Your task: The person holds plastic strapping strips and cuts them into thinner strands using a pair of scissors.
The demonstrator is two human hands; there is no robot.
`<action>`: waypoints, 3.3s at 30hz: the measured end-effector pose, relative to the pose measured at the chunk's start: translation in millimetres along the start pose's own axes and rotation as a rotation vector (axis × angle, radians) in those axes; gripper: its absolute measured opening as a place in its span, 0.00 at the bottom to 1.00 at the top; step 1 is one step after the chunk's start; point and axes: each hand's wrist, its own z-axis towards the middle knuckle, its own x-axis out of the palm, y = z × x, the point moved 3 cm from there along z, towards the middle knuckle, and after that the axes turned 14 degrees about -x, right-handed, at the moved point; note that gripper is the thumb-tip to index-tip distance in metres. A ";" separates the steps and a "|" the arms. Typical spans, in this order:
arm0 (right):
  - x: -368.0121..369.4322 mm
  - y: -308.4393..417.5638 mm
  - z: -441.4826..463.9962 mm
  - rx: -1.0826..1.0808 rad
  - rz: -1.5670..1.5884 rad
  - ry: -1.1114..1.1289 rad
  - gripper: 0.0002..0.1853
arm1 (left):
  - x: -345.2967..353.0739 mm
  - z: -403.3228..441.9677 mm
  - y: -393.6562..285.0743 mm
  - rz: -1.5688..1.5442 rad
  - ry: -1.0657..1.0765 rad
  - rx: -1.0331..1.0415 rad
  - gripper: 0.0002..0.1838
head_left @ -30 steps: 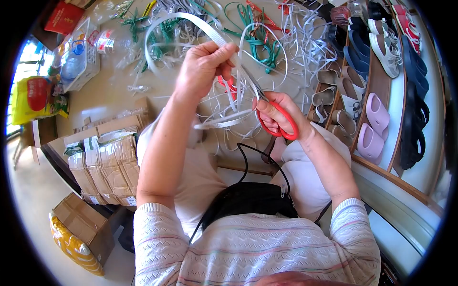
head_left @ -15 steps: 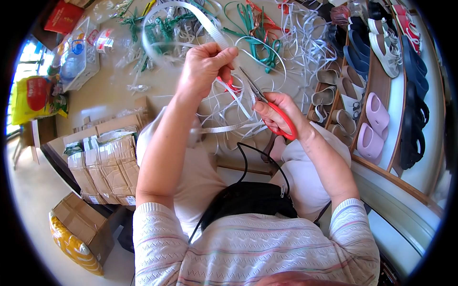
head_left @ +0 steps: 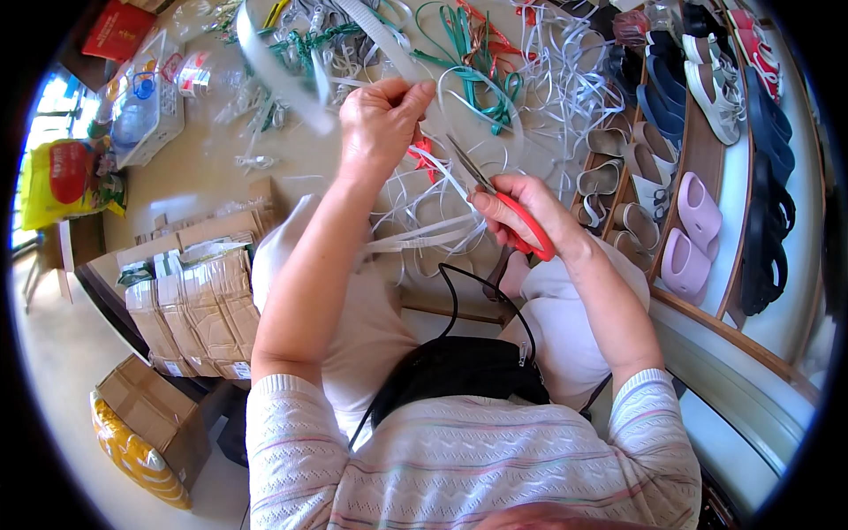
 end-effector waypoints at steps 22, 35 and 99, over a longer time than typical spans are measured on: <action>5.2 -2.6 6.0 -0.148 0.004 -0.013 0.17 | 0.4 4.6 10.6 -0.410 0.154 -0.178 0.11; 6.7 -5.4 9.9 -0.197 -0.006 -0.033 0.13 | -3.7 6.3 5.6 -0.528 0.127 -0.200 0.06; 6.5 -8.8 15.2 -0.204 -0.095 -0.113 0.14 | 5.7 2.7 3.3 -0.417 0.173 -0.116 0.07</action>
